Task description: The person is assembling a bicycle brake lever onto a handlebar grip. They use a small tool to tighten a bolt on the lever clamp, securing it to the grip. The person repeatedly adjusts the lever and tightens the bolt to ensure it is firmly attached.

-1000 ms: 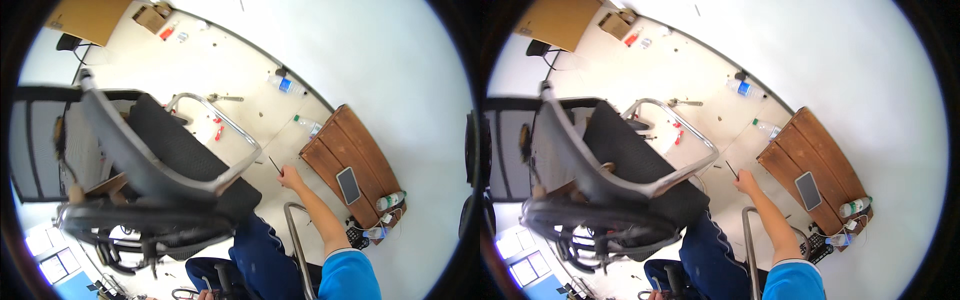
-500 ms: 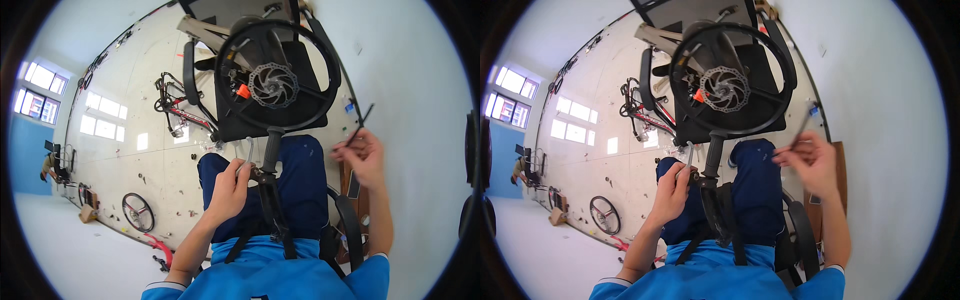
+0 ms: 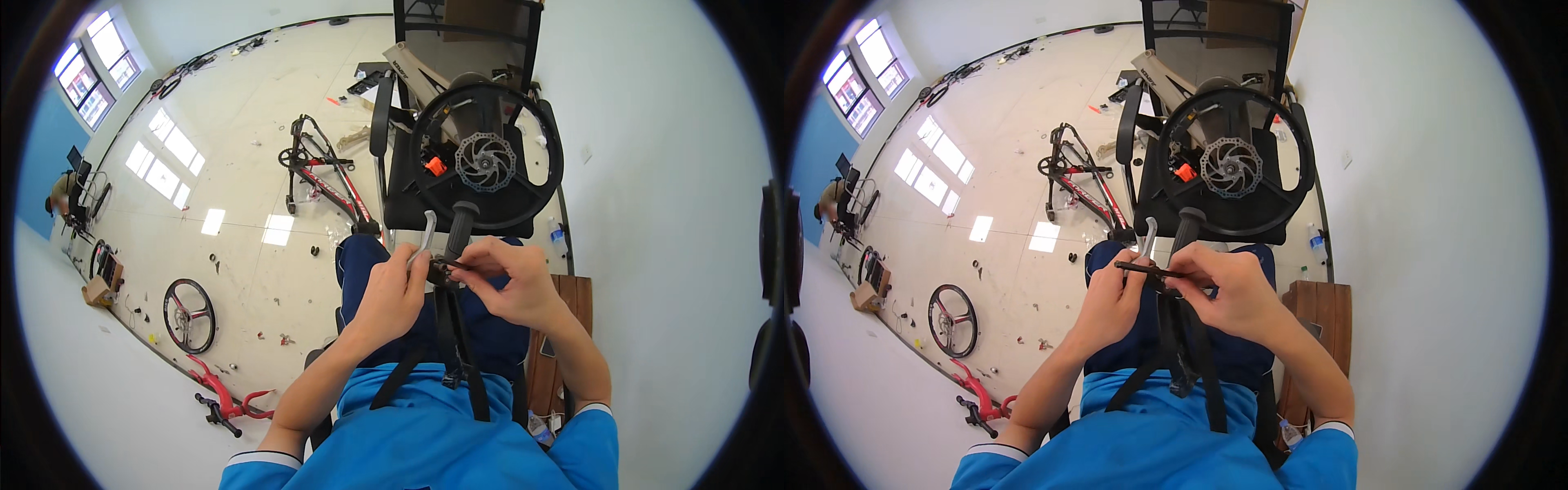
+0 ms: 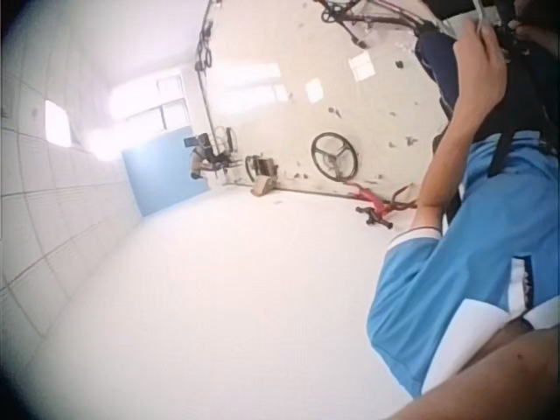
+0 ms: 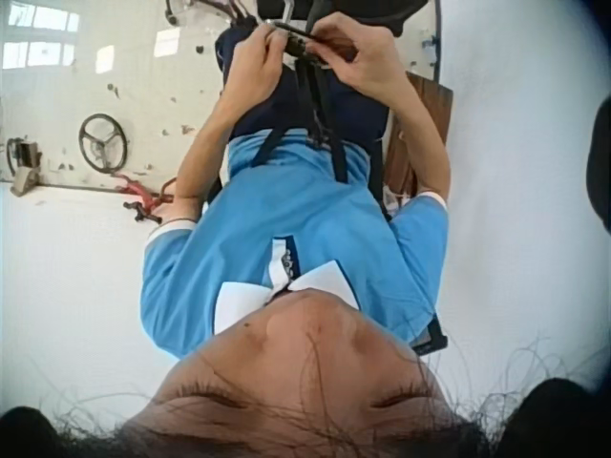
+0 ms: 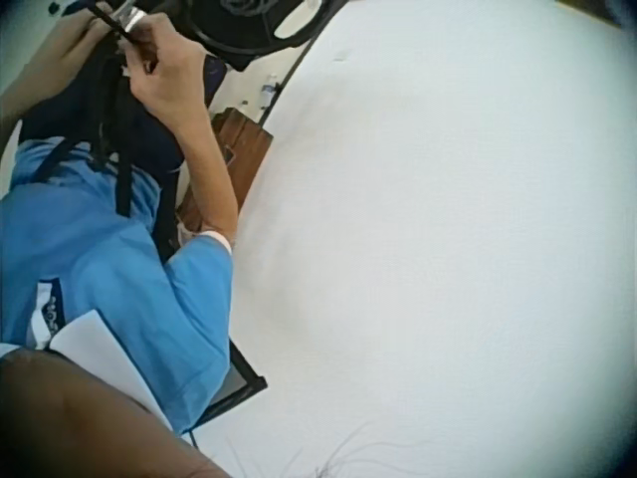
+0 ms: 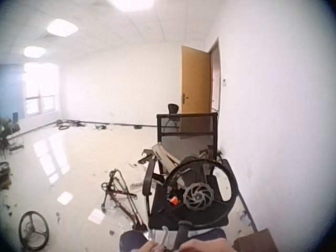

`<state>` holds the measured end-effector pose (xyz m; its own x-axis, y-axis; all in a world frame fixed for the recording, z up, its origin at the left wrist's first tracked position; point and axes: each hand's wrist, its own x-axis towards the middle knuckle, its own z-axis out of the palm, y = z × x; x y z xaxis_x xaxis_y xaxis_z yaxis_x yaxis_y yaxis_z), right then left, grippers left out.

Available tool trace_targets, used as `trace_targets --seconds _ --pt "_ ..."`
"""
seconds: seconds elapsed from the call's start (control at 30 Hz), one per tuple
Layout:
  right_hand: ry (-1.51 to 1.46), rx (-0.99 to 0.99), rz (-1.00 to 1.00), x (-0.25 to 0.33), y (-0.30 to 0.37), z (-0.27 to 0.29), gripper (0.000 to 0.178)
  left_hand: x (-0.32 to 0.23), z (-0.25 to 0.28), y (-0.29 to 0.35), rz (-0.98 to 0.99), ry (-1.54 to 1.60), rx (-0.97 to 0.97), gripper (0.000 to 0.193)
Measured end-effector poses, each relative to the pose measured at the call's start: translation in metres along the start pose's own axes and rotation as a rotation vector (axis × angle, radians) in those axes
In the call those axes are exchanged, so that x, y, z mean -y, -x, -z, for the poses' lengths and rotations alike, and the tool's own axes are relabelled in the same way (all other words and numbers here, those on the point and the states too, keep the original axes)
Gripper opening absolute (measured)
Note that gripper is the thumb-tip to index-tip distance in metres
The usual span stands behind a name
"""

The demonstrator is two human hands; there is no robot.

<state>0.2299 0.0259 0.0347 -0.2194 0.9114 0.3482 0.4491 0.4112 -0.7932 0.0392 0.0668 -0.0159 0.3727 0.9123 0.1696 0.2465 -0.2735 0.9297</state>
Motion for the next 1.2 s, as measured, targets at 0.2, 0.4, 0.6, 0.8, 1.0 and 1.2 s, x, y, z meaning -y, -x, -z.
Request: trace_targets --seconds 0.2,0.4,0.6,0.8,1.0,1.2 --pt "0.306 0.045 0.217 0.017 0.013 -0.011 0.021 -0.011 0.005 0.021 -0.045 -0.077 0.002 0.022" --pt "0.657 0.180 0.362 0.027 0.031 -0.024 0.023 0.009 -0.004 0.040 -0.147 -0.171 -0.074 0.024" --pt "0.600 0.120 0.260 0.014 0.042 -0.053 0.015 0.029 -0.009 0.053 -0.162 -0.167 -0.073 0.022" --pt "0.404 0.025 0.165 0.007 0.038 -0.067 0.012 0.035 -0.006 0.052 -0.146 -0.178 -0.113 0.022" --pt "0.597 0.178 0.222 0.019 0.023 -0.060 0.018 0.043 0.004 0.043 -0.175 -0.167 -0.045 0.017" --pt "0.757 0.222 0.620 0.060 0.009 -0.049 0.025 0.057 0.008 0.050 -0.291 -0.249 0.073 0.025"
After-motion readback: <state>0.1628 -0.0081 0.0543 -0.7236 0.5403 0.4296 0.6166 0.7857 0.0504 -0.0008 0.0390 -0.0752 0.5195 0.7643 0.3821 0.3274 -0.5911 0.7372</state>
